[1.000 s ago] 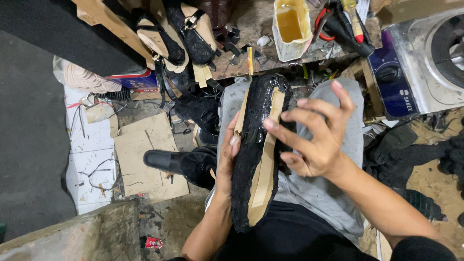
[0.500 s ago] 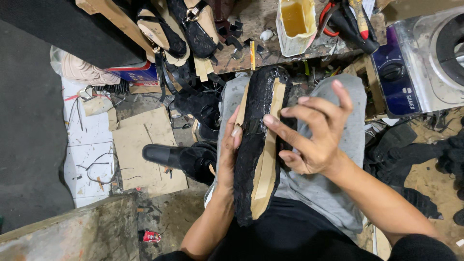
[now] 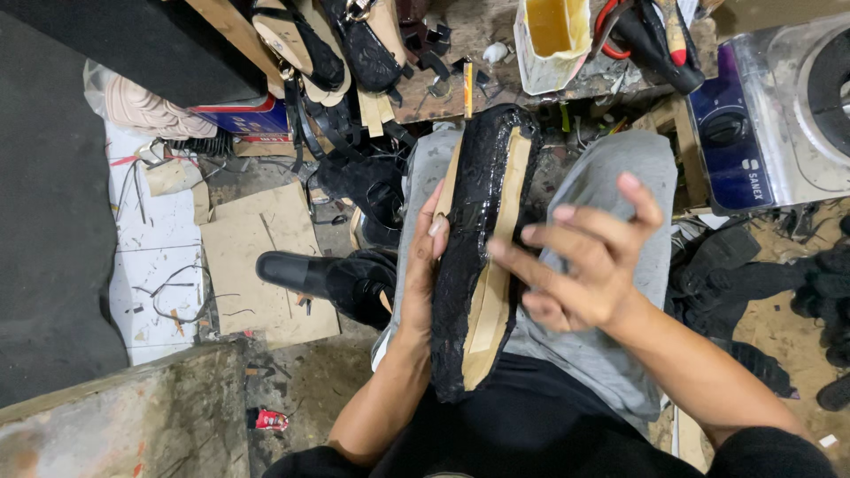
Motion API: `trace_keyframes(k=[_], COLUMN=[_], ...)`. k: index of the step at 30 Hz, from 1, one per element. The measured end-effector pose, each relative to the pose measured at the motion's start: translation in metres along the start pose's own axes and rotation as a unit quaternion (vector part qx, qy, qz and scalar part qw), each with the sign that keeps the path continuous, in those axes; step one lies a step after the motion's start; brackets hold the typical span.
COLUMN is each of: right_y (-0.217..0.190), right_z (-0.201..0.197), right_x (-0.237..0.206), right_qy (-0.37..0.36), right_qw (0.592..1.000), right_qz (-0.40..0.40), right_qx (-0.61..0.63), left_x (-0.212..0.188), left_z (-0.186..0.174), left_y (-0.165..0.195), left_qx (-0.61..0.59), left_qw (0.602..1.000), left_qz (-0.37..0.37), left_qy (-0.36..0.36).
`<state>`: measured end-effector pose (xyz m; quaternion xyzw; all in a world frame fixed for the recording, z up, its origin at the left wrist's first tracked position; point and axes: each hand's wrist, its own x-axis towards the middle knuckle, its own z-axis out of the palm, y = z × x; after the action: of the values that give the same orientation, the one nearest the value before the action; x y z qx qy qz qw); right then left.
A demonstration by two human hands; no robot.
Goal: The person holds a black shoe upper fitted over a sole and presses and smooths the glued edge with their fingers, working around the shoe. They occasionally dip a finger into a container of glue on the workbench and continue pressing the upper against the sole, then reach toward a shelf of shoe parts at the end.
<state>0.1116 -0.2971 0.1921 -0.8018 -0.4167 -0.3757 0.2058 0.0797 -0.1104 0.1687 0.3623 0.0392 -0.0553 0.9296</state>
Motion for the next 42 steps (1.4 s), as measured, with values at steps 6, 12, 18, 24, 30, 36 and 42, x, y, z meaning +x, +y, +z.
trace_keyframes(k=[6, 12, 18, 24, 30, 36, 42], right_y=[-0.003, -0.007, -0.011, -0.014, -0.015, -0.016, -0.009], right_z=[0.005, -0.001, 0.000, -0.003, 0.003, 0.002, 0.006], right_x=[-0.002, -0.004, -0.003, -0.004, -0.004, 0.000, 0.006], right_qy=[0.019, -0.008, 0.005, -0.007, 0.013, 0.008, 0.000], right_qw=[0.999, 0.998, 0.999, 0.999, 0.997, 0.996, 0.996], right_qz=[-0.027, -0.018, -0.022, -0.040, -0.073, -0.060, 0.017], right_qx=[0.034, 0.057, 0.036, 0.013, 0.034, 0.067, 0.087], left_x=[0.000, 0.002, 0.000, 0.002, 0.001, 0.001, -0.002], left_z=[-0.001, -0.003, -0.008, -0.009, -0.009, -0.008, -0.007], left_y=[0.001, -0.001, -0.003, -0.005, -0.002, -0.003, 0.001], left_qx=[-0.013, -0.019, 0.008, -0.019, -0.004, -0.008, -0.015], left_qw=[1.000, 1.000, 1.000, 1.000, 0.999, 1.000, 1.000], left_qz=[-0.008, 0.007, -0.012, -0.002, -0.026, -0.012, -0.005], left_qy=[0.003, -0.010, 0.017, 0.003, 0.031, 0.021, -0.001])
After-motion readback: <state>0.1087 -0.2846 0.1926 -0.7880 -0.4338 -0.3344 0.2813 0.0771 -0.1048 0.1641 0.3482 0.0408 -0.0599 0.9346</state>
